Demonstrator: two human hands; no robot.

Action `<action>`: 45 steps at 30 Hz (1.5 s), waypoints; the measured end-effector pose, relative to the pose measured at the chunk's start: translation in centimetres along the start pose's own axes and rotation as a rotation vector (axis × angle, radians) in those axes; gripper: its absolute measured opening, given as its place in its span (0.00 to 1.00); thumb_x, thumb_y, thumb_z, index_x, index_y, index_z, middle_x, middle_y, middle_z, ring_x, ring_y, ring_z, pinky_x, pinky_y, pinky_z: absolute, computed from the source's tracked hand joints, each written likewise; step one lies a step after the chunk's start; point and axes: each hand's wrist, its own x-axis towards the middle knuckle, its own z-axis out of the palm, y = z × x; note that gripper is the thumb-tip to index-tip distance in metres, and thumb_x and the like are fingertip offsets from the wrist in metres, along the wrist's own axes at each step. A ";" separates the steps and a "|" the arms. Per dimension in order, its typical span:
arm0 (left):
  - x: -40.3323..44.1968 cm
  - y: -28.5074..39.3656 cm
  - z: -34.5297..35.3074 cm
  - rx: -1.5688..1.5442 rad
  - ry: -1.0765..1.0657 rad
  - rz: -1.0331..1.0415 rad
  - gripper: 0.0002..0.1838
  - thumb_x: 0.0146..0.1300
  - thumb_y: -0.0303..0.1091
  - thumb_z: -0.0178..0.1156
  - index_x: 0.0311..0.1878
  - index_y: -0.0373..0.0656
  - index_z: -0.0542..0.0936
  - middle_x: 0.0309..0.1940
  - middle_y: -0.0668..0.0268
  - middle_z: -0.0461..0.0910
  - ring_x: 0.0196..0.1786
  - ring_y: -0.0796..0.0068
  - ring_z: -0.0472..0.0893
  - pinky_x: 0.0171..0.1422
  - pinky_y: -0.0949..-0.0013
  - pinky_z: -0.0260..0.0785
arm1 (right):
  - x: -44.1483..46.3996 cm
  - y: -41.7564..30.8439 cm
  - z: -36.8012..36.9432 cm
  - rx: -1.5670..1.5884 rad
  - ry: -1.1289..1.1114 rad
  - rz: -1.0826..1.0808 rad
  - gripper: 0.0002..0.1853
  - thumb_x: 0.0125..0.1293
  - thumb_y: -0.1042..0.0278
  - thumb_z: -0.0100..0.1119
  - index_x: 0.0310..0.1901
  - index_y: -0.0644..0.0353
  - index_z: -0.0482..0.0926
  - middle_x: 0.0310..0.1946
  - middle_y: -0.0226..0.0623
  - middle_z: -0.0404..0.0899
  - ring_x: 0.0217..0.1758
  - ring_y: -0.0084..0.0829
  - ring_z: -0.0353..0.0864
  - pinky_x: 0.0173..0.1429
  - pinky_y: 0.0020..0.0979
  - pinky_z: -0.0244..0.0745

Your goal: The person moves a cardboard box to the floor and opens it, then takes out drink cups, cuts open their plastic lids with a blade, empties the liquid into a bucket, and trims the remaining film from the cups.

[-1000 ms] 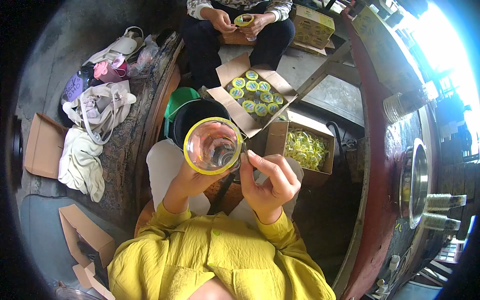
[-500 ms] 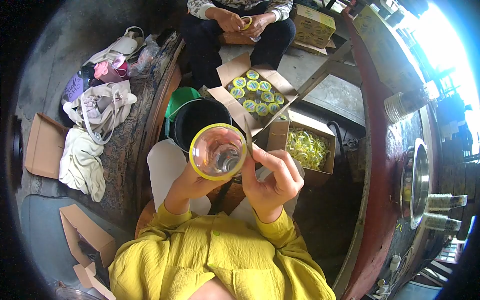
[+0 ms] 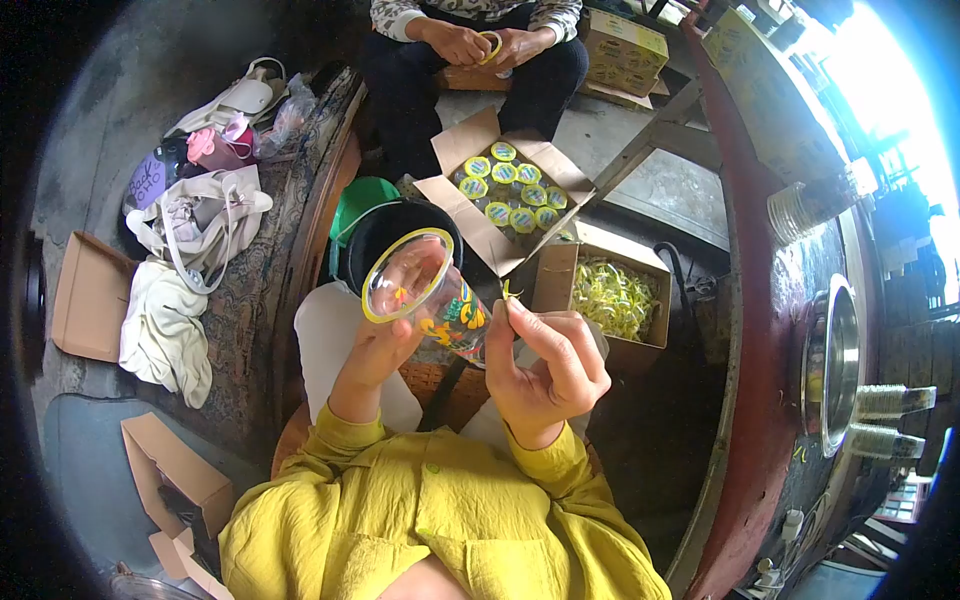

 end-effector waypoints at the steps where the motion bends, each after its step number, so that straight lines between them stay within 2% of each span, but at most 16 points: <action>1: 0.1 0.0 0.0 -0.004 0.009 0.007 0.37 0.57 0.42 0.58 0.64 0.38 0.53 0.56 0.61 0.60 0.60 0.69 0.61 0.63 0.63 0.55 | 0.0 0.0 0.1 -0.005 0.005 -0.024 0.13 0.37 0.85 0.67 0.28 0.61 0.81 0.18 0.33 0.75 0.18 0.22 0.72 0.23 0.18 0.62; 7: 0.4 0.5 0.3 -0.192 -0.011 -0.053 0.38 0.58 0.47 0.54 0.65 0.39 0.51 0.58 0.58 0.60 0.61 0.66 0.61 0.64 0.62 0.54 | 0.1 -0.1 0.1 -0.030 -0.015 -0.050 0.14 0.36 0.87 0.63 0.29 0.61 0.81 0.18 0.35 0.75 0.20 0.26 0.76 0.24 0.20 0.66; 14: 0.1 -0.5 -1.6 0.167 0.028 0.018 0.42 0.54 0.51 0.54 0.66 0.38 0.50 0.58 0.59 0.60 0.61 0.62 0.63 0.57 0.59 0.63 | 1.7 2.0 -1.6 -0.186 -0.028 -0.152 0.12 0.39 0.87 0.65 0.28 0.64 0.80 0.19 0.36 0.75 0.20 0.24 0.72 0.25 0.20 0.65; 15: 0.5 -0.6 -2.0 0.222 0.011 0.031 0.42 0.53 0.50 0.55 0.66 0.38 0.50 0.58 0.59 0.60 0.61 0.62 0.63 0.57 0.60 0.64 | 2.6 2.7 -2.6 -0.237 0.011 -0.149 0.14 0.39 0.88 0.61 0.31 0.60 0.82 0.18 0.35 0.75 0.19 0.27 0.72 0.24 0.22 0.66; 19: 3.1 -2.5 -5.4 0.320 0.083 -0.007 0.33 0.56 0.35 0.55 0.64 0.38 0.55 0.57 0.61 0.64 0.59 0.67 0.65 0.61 0.67 0.59 | 9.2 3.5 -9.2 -0.734 0.112 -0.463 0.07 0.43 0.81 0.63 0.26 0.59 0.79 0.21 0.33 0.77 0.21 0.30 0.74 0.27 0.25 0.68; 21: 4.1 -4.7 -8.8 0.378 0.189 -0.040 0.29 0.55 0.24 0.52 0.61 0.40 0.58 0.55 0.62 0.65 0.57 0.71 0.66 0.62 0.69 0.57 | 11.9 3.0 -13.1 -1.029 0.214 -0.406 0.06 0.45 0.77 0.63 0.27 0.56 0.79 0.19 0.34 0.75 0.20 0.32 0.72 0.26 0.29 0.66; 23: 5.1 -4.9 -8.3 0.373 0.217 -0.002 0.27 0.55 0.22 0.50 0.61 0.39 0.59 0.55 0.62 0.64 0.57 0.71 0.66 0.61 0.69 0.58 | 14.9 2.2 -16.8 -1.126 0.187 -0.429 0.07 0.48 0.75 0.64 0.31 0.55 0.81 0.22 0.31 0.78 0.22 0.27 0.78 0.27 0.25 0.69; 25: 5.1 -5.9 -9.1 0.374 0.240 -0.015 0.27 0.56 0.22 0.50 0.60 0.39 0.59 0.55 0.62 0.64 0.57 0.71 0.66 0.60 0.70 0.58 | 17.0 2.5 -20.3 -1.247 0.144 -0.186 0.09 0.49 0.75 0.62 0.34 0.55 0.80 0.24 0.33 0.79 0.25 0.28 0.80 0.31 0.26 0.72; 28: 5.3 -7.0 -9.6 0.372 0.145 -0.038 0.32 0.55 0.21 0.52 0.63 0.40 0.53 0.56 0.61 0.63 0.55 0.71 0.67 0.58 0.69 0.61 | 18.8 4.9 -25.1 -1.506 -0.051 -0.063 0.11 0.47 0.76 0.58 0.36 0.56 0.79 0.26 0.35 0.80 0.28 0.32 0.80 0.36 0.28 0.73; 31: 5.0 -7.3 -9.4 0.327 0.113 -0.074 0.36 0.53 0.19 0.55 0.64 0.44 0.50 0.56 0.59 0.63 0.55 0.70 0.66 0.57 0.67 0.62 | 20.1 9.9 -30.6 -1.549 -0.228 0.138 0.14 0.39 0.78 0.60 0.33 0.57 0.78 0.30 0.39 0.79 0.34 0.40 0.79 0.40 0.31 0.73; 33: 4.7 -7.6 -10.1 0.327 0.111 -0.087 0.34 0.54 0.18 0.55 0.62 0.44 0.52 0.56 0.58 0.63 0.56 0.70 0.66 0.58 0.67 0.62 | 20.4 11.6 -31.8 -1.625 -0.397 0.370 0.16 0.34 0.80 0.58 0.32 0.60 0.78 0.30 0.44 0.78 0.34 0.42 0.78 0.40 0.34 0.74; 35: 4.3 -7.9 -11.3 0.351 0.139 -0.106 0.33 0.54 0.18 0.55 0.61 0.44 0.54 0.56 0.58 0.62 0.57 0.70 0.65 0.58 0.67 0.62 | 20.3 11.8 -31.5 -1.406 -0.428 0.835 0.17 0.36 0.81 0.54 0.34 0.61 0.77 0.33 0.43 0.77 0.35 0.37 0.79 0.30 0.34 0.74; 37: 4.0 -7.9 -12.1 0.354 0.167 -0.109 0.32 0.54 0.17 0.55 0.60 0.44 0.55 0.57 0.58 0.62 0.58 0.69 0.65 0.59 0.67 0.62 | 20.0 13.4 -32.3 -1.334 -0.476 0.923 0.17 0.37 0.78 0.57 0.35 0.61 0.77 0.35 0.41 0.77 0.37 0.35 0.78 0.30 0.36 0.76; 38: 3.9 -7.9 -12.5 0.348 0.179 -0.104 0.31 0.54 0.17 0.55 0.60 0.44 0.55 0.57 0.58 0.62 0.58 0.69 0.65 0.59 0.67 0.61 | 20.0 14.0 -32.7 -1.348 -0.572 0.989 0.20 0.40 0.73 0.64 0.40 0.61 0.76 0.37 0.42 0.77 0.38 0.34 0.77 0.36 0.33 0.75; 42: 4.1 -8.1 -13.6 0.341 0.200 -0.071 0.31 0.54 0.18 0.56 0.59 0.42 0.57 0.56 0.59 0.62 0.58 0.69 0.65 0.59 0.67 0.61 | 18.9 19.0 -37.3 -1.342 -0.638 0.801 0.28 0.42 0.63 0.71 0.45 0.67 0.72 0.38 0.42 0.77 0.42 0.31 0.75 0.48 0.29 0.68; 45: 3.7 -8.1 -14.3 0.368 0.245 -0.089 0.30 0.54 0.19 0.57 0.59 0.41 0.57 0.53 0.61 0.65 0.54 0.71 0.68 0.54 0.70 0.65 | 18.6 20.1 -38.2 -1.217 -0.646 0.841 0.22 0.51 0.65 0.64 0.46 0.67 0.73 0.40 0.42 0.76 0.42 0.30 0.73 0.49 0.30 0.67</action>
